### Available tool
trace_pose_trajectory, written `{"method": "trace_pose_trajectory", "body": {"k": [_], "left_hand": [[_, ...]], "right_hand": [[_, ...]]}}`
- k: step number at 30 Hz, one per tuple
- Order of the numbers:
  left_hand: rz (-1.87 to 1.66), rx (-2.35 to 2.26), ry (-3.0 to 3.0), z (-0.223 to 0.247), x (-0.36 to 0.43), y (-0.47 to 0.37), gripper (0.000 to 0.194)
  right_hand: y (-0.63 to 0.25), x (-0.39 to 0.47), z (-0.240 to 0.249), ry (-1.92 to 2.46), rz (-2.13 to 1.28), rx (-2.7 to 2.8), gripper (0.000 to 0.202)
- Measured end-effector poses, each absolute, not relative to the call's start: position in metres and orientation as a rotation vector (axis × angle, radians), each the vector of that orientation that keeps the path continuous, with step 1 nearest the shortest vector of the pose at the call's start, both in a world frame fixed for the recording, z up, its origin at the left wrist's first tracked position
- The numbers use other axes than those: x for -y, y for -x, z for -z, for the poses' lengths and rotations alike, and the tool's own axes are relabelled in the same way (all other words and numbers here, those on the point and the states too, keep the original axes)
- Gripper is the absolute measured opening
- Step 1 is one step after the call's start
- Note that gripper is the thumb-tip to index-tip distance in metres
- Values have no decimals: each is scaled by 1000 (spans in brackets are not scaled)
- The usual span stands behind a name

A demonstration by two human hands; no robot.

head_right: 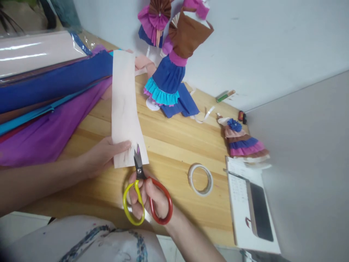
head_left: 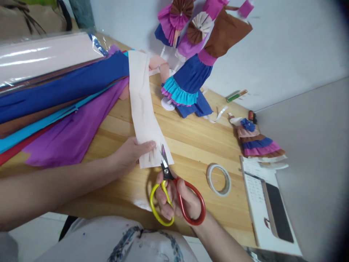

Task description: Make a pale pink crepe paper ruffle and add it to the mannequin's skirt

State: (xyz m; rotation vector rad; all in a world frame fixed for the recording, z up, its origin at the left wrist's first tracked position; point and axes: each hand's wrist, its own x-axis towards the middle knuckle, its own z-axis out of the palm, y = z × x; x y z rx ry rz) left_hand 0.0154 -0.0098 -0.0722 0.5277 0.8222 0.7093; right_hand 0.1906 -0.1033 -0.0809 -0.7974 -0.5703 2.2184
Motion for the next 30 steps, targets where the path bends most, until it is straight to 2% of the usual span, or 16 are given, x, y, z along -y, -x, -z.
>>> {"method": "trace_pose_trajectory", "body": {"k": [30], "left_hand": [[-688, -793, -687, 74, 14, -14, 28]], "right_hand": [[-195, 102, 81, 857, -2196, 526, 45]]}}
